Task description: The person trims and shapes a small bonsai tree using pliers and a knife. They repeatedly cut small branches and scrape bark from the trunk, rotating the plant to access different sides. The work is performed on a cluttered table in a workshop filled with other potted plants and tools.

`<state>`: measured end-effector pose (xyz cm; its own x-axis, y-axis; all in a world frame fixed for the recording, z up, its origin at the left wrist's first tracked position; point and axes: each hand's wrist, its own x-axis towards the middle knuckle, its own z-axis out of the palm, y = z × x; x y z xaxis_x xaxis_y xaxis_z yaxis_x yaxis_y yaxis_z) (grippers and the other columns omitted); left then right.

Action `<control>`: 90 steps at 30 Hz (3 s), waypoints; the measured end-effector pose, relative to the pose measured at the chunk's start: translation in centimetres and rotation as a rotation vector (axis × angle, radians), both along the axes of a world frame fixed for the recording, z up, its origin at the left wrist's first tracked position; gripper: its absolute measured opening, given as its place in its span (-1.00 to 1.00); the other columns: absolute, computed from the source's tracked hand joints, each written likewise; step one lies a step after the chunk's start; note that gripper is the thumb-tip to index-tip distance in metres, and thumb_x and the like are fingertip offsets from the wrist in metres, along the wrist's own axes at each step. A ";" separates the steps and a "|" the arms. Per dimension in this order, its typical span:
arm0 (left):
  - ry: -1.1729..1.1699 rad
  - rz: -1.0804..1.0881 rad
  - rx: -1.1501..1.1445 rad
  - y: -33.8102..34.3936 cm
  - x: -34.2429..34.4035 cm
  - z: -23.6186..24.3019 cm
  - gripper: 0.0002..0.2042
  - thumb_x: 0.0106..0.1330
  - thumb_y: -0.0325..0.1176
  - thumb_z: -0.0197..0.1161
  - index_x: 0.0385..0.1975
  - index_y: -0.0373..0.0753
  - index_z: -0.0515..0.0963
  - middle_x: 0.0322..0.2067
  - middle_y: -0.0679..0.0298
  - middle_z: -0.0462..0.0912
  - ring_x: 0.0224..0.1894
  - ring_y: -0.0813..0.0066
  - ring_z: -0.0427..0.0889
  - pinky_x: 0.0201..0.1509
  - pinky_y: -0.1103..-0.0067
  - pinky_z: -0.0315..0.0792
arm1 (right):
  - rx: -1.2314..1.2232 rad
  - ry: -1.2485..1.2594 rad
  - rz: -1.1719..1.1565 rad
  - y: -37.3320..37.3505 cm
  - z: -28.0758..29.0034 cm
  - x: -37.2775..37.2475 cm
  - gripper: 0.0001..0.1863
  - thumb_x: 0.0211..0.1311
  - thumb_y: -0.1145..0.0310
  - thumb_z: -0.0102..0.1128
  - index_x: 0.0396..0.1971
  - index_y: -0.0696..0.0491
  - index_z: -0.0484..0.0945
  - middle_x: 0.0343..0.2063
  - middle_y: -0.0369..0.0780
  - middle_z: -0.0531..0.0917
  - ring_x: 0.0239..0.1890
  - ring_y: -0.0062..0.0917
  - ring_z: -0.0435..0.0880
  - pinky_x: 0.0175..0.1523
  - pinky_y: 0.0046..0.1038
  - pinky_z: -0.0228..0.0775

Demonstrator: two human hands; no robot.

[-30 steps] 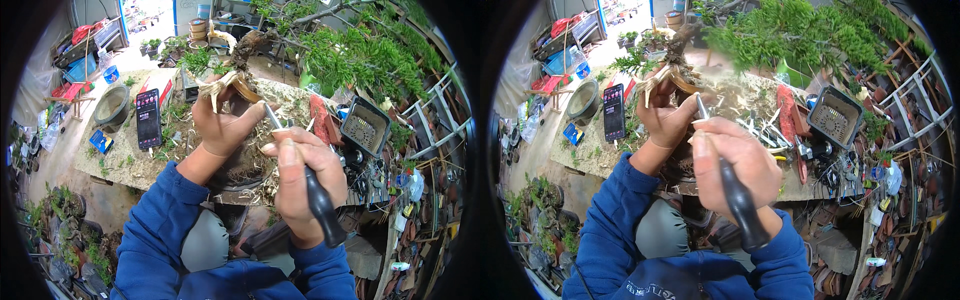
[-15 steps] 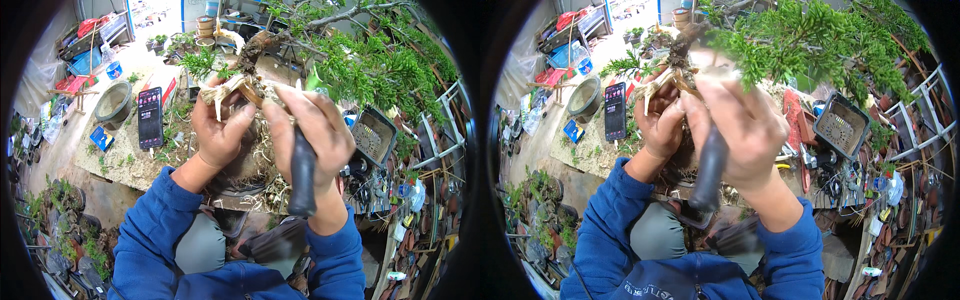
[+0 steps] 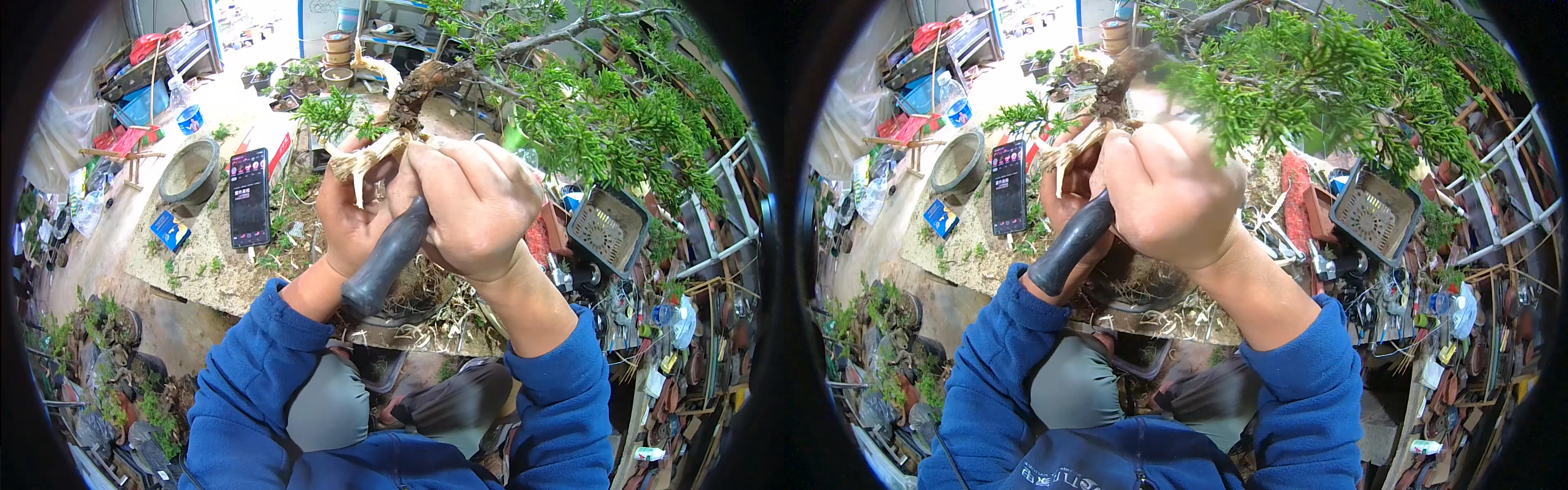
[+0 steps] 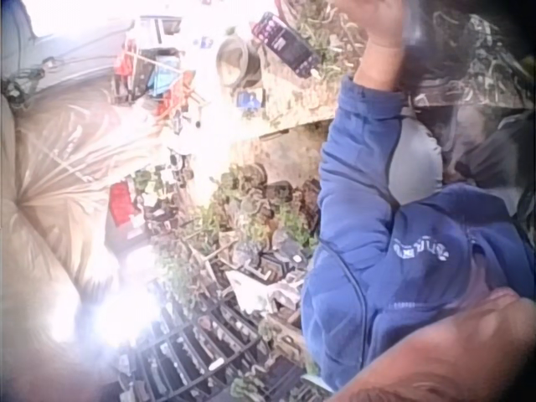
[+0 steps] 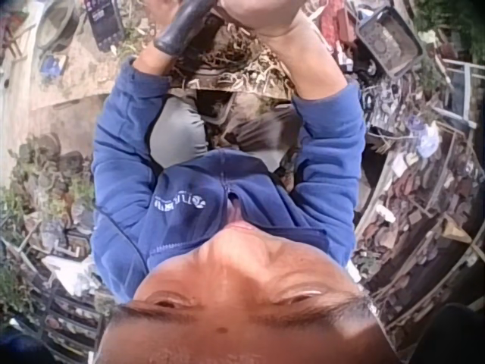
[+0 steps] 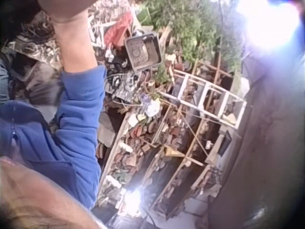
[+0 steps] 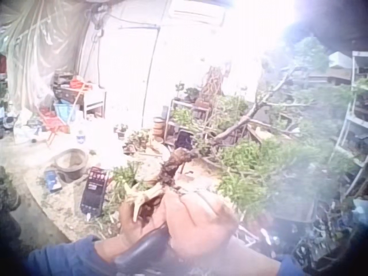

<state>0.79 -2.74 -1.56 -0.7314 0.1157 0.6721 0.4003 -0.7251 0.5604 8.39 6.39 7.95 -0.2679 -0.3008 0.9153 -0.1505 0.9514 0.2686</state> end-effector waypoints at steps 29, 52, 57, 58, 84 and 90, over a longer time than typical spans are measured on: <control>-0.008 -0.224 0.092 -0.8 -0.9 0.2 -0.41 0.36 -0.58 0.32 0.38 -0.43 0.28 0.24 0.03 0.57 0.30 0.23 0.58 0.43 0.35 0.40 | -0.036 0.038 0.165 2.7 -2.6 2.2 -0.80 -0.03 0.44 0.44 -0.37 0.15 0.67 -0.61 -0.28 0.59 -0.63 -0.43 0.60 -0.48 -0.42 0.48; 0.071 -0.163 0.016 -0.9 -2.5 1.3 -0.41 0.25 -0.52 0.37 0.29 -0.39 0.32 0.10 0.07 0.61 0.13 0.33 0.64 0.31 0.41 0.49 | -1.158 -0.393 1.048 2.9 -3.2 9.1 -0.57 0.51 0.12 0.14 0.02 0.24 0.48 0.09 0.15 0.56 -0.21 -0.29 0.70 -0.14 -0.24 0.64; 0.043 -0.264 0.027 -0.7 -3.2 1.0 -0.48 0.31 -0.40 0.36 0.29 -0.27 0.46 0.06 0.06 0.72 0.10 0.11 0.71 0.29 0.31 0.54 | -1.011 -0.412 0.915 1.7 -5.9 9.9 -0.31 0.39 -0.28 0.21 -0.02 0.16 0.52 0.22 0.06 0.40 -0.16 -0.32 0.69 -0.08 -0.20 0.67; 0.043 -0.257 0.023 -0.6 -3.2 0.9 -0.51 0.29 -0.40 0.37 0.24 -0.27 0.51 0.03 0.06 0.73 0.06 0.11 0.72 0.25 0.32 0.56 | -1.004 -0.458 0.926 1.6 -6.3 10.2 -0.27 0.38 -0.32 0.18 -0.02 0.17 0.52 0.19 0.04 0.39 -0.16 -0.32 0.70 -0.07 -0.19 0.68; 0.174 -0.051 -0.194 0.1 -1.0 1.4 -0.76 0.49 -0.39 0.35 0.02 -0.39 0.61 -0.17 0.26 0.77 -0.16 0.63 0.68 -0.02 0.62 0.56 | -1.458 -0.412 0.852 -1.3 -8.8 16.3 -0.37 0.29 0.15 0.52 0.17 0.23 0.47 -0.27 -0.02 0.69 -0.27 -0.34 0.75 -0.09 -0.31 0.66; 0.193 0.157 -0.255 -0.3 0.7 2.1 -0.78 0.40 -0.37 0.46 -0.11 -0.39 0.71 -0.29 0.28 0.81 -0.27 0.70 0.65 -0.16 0.67 0.54 | -1.377 -0.473 1.171 -1.8 -8.7 15.3 0.51 -0.33 0.03 0.85 0.58 0.14 -0.05 0.21 0.04 0.46 0.04 -0.25 0.67 0.11 -0.20 0.61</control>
